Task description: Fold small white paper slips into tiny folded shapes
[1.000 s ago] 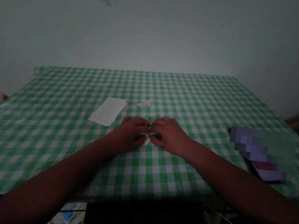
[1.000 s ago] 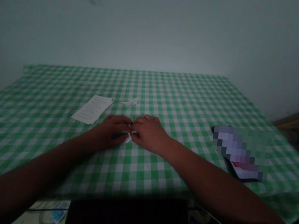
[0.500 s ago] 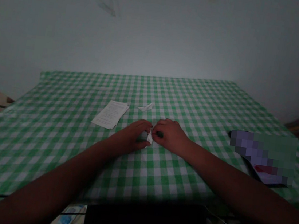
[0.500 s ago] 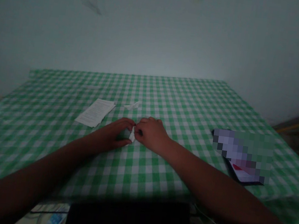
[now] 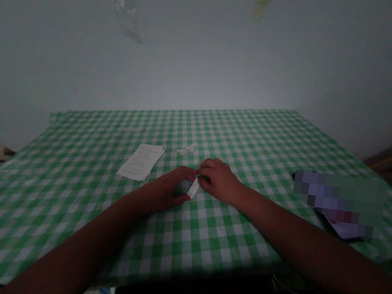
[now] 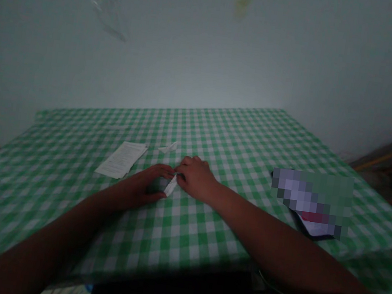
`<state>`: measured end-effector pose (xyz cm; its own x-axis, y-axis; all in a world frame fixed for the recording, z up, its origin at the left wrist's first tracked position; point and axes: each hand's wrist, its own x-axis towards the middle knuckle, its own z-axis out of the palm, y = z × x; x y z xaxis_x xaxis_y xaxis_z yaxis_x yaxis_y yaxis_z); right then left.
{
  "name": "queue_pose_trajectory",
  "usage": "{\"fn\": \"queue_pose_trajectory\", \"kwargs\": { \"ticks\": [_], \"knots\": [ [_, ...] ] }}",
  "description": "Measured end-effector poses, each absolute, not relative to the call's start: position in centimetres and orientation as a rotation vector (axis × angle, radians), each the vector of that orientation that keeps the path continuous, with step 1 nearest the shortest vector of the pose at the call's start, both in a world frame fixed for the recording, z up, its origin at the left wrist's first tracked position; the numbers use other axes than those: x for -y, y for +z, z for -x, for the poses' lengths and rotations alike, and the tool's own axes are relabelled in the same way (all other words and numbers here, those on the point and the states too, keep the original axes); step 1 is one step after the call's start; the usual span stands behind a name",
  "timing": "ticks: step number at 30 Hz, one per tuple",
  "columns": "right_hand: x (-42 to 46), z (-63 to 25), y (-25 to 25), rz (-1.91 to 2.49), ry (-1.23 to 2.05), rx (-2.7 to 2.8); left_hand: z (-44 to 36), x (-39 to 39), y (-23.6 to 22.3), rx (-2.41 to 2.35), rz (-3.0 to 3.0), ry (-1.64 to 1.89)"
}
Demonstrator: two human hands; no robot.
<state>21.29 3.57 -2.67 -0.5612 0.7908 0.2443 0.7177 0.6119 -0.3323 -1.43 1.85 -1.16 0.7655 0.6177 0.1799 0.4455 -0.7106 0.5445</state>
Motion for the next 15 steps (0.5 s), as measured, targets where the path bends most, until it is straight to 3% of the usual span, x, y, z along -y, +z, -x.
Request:
{"fn": "queue_pose_trajectory", "kwargs": {
  "ticks": [15],
  "knots": [
    [-2.71,-21.82,-2.42,1.14,0.365,2.486,1.4,-1.68,-0.05,-0.938,-2.764,0.293]
  ]
}}
